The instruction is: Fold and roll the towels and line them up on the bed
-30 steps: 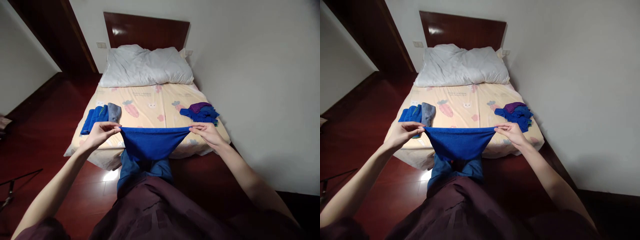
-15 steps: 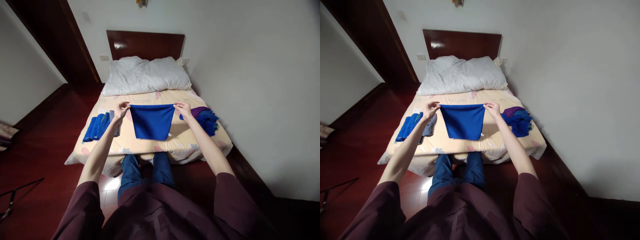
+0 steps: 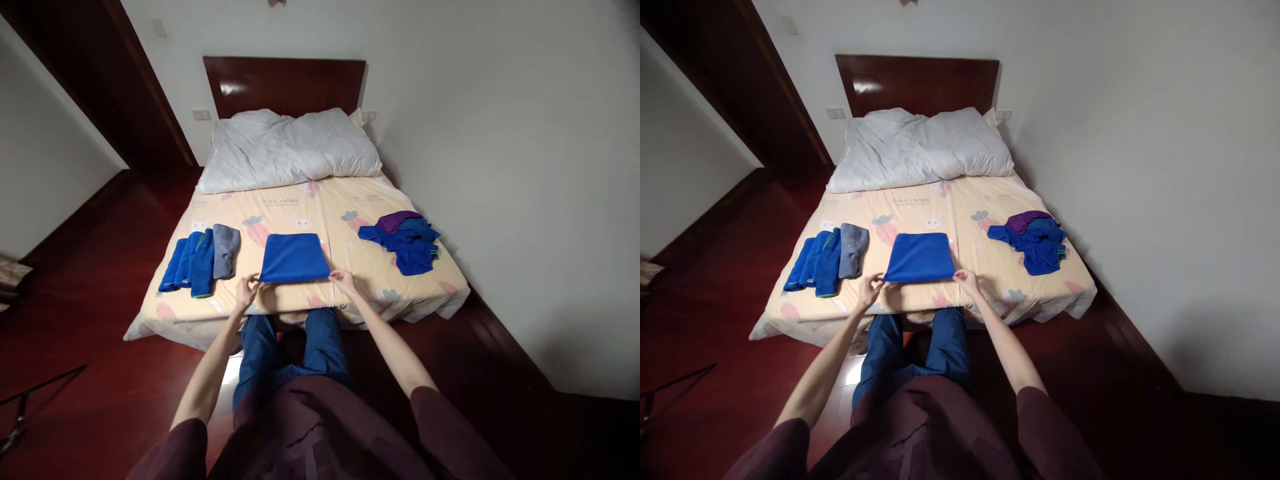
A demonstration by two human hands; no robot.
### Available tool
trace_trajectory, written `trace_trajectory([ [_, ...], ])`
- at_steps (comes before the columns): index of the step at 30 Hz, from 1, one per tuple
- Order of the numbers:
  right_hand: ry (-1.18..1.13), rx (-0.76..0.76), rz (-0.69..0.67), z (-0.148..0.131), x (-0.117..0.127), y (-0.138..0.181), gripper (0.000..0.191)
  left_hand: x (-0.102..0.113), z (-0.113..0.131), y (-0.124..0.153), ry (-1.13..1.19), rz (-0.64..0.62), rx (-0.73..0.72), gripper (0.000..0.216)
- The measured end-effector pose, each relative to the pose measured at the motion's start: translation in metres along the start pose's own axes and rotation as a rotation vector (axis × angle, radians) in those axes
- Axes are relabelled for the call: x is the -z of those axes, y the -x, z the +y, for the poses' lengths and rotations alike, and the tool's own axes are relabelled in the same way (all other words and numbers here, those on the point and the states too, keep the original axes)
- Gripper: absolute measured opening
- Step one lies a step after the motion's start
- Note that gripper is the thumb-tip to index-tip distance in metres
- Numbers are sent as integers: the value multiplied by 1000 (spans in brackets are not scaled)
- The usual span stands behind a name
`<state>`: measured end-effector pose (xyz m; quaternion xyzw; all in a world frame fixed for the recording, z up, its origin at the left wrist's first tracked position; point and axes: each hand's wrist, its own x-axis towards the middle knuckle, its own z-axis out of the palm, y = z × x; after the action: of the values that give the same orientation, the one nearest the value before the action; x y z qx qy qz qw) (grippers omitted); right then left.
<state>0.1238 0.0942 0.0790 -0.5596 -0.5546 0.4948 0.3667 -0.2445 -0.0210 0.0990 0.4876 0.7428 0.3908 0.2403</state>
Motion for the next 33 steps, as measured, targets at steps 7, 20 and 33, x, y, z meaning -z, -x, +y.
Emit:
trace_trajectory([
  [7,-5,-169,63,54,-25,25,32,-46,-57,29,95,-76,270,39],
  [20,21,-299,-20,52,-2,37,24,-38,-79,21,156,-194,303,39],
  [33,17,-354,-260,78,24,44,27,-29,-84,55,193,-358,278,55],
])
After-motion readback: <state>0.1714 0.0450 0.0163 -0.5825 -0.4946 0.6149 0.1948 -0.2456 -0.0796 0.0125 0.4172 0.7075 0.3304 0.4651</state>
